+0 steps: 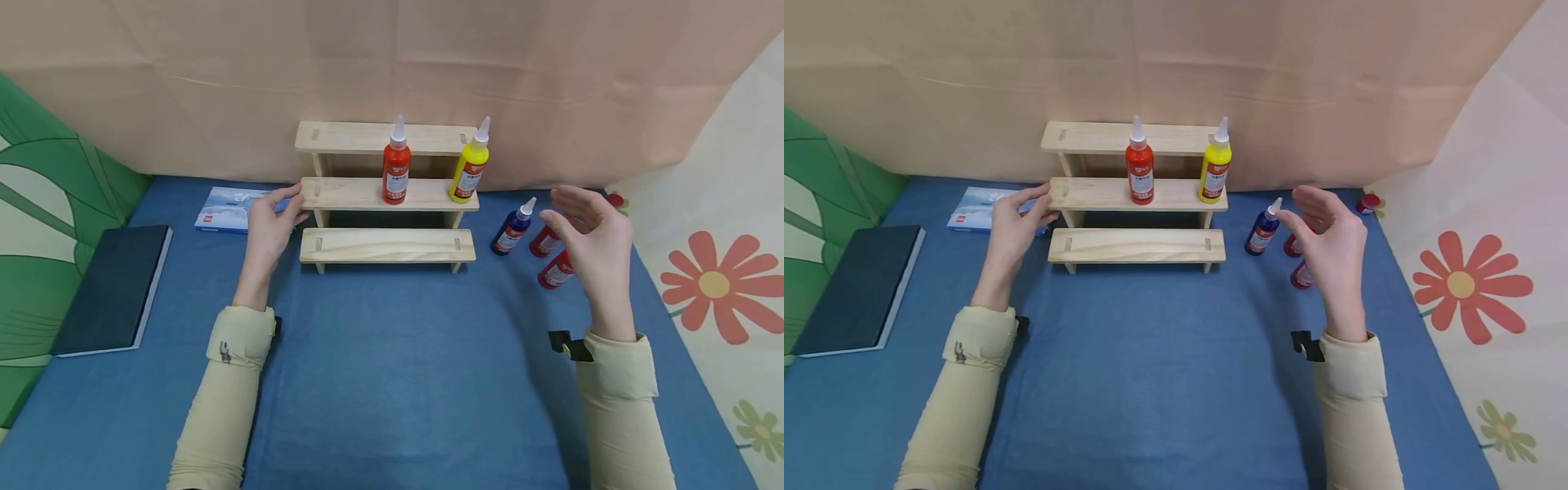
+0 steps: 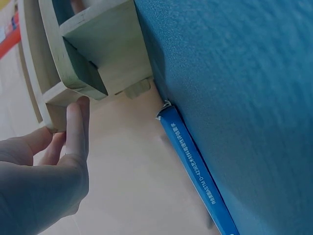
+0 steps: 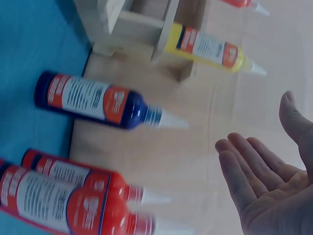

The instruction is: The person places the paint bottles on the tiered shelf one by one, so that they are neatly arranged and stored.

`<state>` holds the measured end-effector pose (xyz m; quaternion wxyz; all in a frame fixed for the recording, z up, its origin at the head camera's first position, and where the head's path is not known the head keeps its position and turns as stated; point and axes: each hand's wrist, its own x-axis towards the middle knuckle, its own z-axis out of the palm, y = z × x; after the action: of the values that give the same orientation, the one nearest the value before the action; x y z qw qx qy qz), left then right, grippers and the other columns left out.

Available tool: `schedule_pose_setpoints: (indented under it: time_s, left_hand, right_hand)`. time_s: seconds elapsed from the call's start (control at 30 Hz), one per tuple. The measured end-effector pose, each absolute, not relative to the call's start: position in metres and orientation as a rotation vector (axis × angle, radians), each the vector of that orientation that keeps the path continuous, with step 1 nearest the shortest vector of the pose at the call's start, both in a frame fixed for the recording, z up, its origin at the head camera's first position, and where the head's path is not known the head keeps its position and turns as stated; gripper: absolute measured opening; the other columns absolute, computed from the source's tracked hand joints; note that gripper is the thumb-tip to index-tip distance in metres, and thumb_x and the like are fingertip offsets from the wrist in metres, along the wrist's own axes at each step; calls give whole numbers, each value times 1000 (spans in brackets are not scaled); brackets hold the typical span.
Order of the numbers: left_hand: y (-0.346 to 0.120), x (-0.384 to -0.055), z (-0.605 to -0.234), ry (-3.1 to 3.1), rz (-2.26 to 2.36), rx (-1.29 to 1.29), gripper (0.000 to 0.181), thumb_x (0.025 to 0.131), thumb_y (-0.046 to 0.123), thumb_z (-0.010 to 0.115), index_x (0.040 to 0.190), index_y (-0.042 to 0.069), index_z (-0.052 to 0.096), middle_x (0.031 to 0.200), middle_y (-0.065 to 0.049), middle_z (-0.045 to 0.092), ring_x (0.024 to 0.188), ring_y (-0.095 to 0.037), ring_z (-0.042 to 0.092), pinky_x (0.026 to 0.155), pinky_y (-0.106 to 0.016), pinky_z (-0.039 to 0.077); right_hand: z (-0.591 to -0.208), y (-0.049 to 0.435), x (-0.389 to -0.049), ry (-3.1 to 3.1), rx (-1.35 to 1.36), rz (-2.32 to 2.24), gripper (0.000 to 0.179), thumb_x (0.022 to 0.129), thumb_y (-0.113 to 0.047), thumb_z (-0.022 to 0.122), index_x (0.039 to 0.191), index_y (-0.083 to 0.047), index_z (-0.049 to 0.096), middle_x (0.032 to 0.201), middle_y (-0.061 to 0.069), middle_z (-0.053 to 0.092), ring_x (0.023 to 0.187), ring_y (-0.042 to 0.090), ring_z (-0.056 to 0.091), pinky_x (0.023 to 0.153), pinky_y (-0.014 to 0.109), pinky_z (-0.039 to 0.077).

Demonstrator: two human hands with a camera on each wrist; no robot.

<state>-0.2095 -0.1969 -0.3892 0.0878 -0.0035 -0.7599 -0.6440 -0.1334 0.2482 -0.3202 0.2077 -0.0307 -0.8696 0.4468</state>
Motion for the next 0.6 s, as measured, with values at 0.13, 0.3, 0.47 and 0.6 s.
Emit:
schedule_pose_setpoints:
  time_s: [0.13,0.3,0.47,0.6]
  left_hand:
    - [-197,-210,-390,-2257,-1920,-8,37,110,6,60,145,-7,62,151,-27,53,126,-41,65,101,-30,60]
    - [-197,-210,-391,-2261,-1900,-19,38,110,7,61,145,-7,62,151,-27,53,124,-41,66,100,-31,61]
    - [-198,-209,-391,-2261,-1896,-25,38,110,7,60,146,-7,61,151,-27,52,125,-42,66,100,-31,60]
    - [-197,-209,-392,-2264,-1889,-29,39,110,8,60,146,-7,61,152,-27,52,124,-42,66,100,-30,61]
  right_hand:
    - [-322,260,-131,-2407,-156,1248,47,100,-21,80,145,-12,68,140,7,70,126,20,67,109,26,54]
    - [-325,273,-126,-2414,-230,1212,48,101,-24,79,146,-13,67,142,7,69,128,22,66,110,26,54]
    - [-332,282,-121,-2430,-282,1176,50,101,-27,79,147,-12,67,143,8,68,129,25,65,110,26,54]
    - [-336,286,-119,-2421,-319,1161,51,101,-29,78,149,-14,65,144,7,67,131,24,64,111,26,53]
